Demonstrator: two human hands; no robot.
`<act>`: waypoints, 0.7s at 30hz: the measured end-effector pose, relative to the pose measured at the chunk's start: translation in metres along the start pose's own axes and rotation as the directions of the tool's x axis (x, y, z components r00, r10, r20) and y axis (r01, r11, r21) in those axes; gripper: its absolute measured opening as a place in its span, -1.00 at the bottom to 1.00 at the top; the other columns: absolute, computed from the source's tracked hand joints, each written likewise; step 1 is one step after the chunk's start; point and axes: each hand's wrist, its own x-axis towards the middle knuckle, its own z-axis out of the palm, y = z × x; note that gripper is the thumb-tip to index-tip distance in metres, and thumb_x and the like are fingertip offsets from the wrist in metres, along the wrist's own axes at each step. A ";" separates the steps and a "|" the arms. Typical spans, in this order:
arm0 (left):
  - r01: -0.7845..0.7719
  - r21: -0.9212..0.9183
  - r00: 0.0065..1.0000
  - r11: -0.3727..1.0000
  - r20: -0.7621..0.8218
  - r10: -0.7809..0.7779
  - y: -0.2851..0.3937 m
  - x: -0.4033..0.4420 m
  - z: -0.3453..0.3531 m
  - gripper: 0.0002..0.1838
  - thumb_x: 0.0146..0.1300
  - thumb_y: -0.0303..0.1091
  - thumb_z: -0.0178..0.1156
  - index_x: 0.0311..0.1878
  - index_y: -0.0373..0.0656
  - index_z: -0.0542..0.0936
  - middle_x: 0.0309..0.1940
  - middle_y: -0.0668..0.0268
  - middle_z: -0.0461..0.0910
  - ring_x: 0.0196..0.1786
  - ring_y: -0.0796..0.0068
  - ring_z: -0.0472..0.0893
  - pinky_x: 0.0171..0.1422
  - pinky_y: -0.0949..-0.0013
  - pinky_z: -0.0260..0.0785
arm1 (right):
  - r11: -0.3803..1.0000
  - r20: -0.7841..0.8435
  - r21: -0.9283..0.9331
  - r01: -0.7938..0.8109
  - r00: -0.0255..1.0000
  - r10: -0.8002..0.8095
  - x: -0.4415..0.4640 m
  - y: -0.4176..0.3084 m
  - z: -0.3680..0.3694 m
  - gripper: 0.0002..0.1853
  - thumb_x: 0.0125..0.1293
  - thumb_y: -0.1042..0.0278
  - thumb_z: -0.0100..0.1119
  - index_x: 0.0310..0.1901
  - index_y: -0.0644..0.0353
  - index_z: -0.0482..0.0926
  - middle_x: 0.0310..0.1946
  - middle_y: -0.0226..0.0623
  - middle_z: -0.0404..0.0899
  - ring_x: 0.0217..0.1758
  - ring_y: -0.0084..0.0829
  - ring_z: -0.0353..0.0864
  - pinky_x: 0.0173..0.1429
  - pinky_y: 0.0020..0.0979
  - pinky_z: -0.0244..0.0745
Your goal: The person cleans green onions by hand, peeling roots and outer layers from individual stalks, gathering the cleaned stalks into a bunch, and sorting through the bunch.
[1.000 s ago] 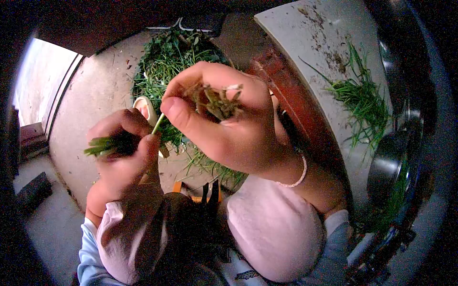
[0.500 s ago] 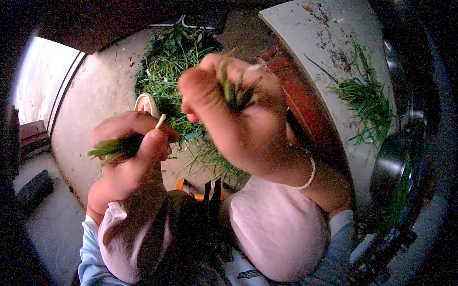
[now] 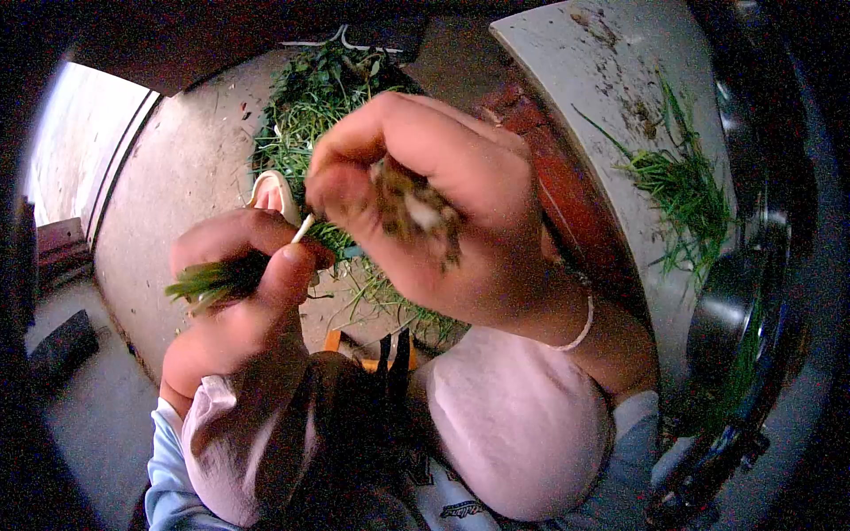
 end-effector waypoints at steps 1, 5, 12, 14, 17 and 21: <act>-0.002 -0.018 1.000 1.000 0.000 0.002 0.000 0.000 0.000 -0.94 -0.09 -0.56 0.14 -0.59 -0.29 0.47 -0.74 0.34 0.40 -0.70 0.68 0.35 -0.63 0.61 0.15 | 0.999 0.030 -0.007 0.040 0.999 -0.040 0.002 -0.001 -0.002 -0.75 0.15 0.22 0.01 -0.45 0.26 0.41 -0.60 -0.43 0.32 -0.60 -0.68 0.23 -0.52 -0.68 0.10; -0.049 -0.063 0.999 0.997 -0.016 0.048 -0.002 0.002 0.000 -0.94 -0.10 -0.57 0.14 -0.60 -0.30 0.47 -0.73 0.34 0.41 -0.68 0.69 0.36 -0.62 0.61 0.16 | 0.960 0.212 -0.109 0.257 0.950 -0.230 0.008 0.000 -0.008 -0.80 0.06 0.29 0.09 -0.48 0.27 0.43 -0.56 -0.33 0.33 -0.58 -0.57 0.29 -0.52 -0.61 0.18; -0.174 -0.001 0.980 0.985 -0.096 0.173 -0.002 0.005 0.005 -0.95 -0.12 -0.59 0.11 -0.62 -0.29 0.47 -0.74 0.32 0.41 -0.71 0.64 0.37 -0.64 0.60 0.17 | 0.931 0.174 0.063 0.361 0.914 -0.366 0.010 0.020 0.003 -0.78 0.10 0.28 -0.02 -0.54 0.26 0.36 -0.57 -0.31 0.28 -0.60 -0.53 0.24 -0.55 -0.56 0.15; -0.162 0.046 0.984 0.986 0.083 0.158 -0.005 0.007 -0.001 -0.95 -0.13 -0.59 0.12 -0.62 -0.29 0.47 -0.76 0.30 0.40 -0.73 0.62 0.37 -0.65 0.59 0.17 | 0.970 0.175 0.189 0.151 0.967 -0.184 0.006 0.015 -0.002 -0.80 0.12 0.29 -0.11 -0.48 0.26 0.29 -0.51 -0.32 0.21 -0.64 -0.63 0.15 -0.58 -0.63 0.07; -0.156 0.064 0.988 0.986 0.030 0.155 -0.006 0.006 -0.003 -0.94 -0.13 -0.57 0.13 -0.63 -0.31 0.47 -0.77 0.30 0.40 -0.74 0.63 0.36 -0.67 0.59 0.16 | 0.964 0.160 0.266 -0.018 0.987 -0.026 0.004 0.012 -0.005 -0.79 0.17 0.27 -0.21 -0.45 0.26 0.22 -0.47 -0.34 0.15 -0.69 -0.73 0.05 -0.61 -0.70 -0.01; -0.041 -0.002 0.999 0.999 0.025 0.041 -0.002 0.003 -0.003 -0.92 -0.06 -0.55 0.10 -0.61 -0.32 0.48 -0.73 0.30 0.44 -0.69 0.65 0.39 -0.63 0.61 0.18 | 0.974 0.133 0.227 -0.026 0.991 -0.005 0.002 0.014 -0.005 -0.64 0.24 0.11 -0.22 -0.57 0.22 0.25 -0.59 -0.36 0.20 -0.69 -0.72 0.06 -0.61 -0.70 -0.02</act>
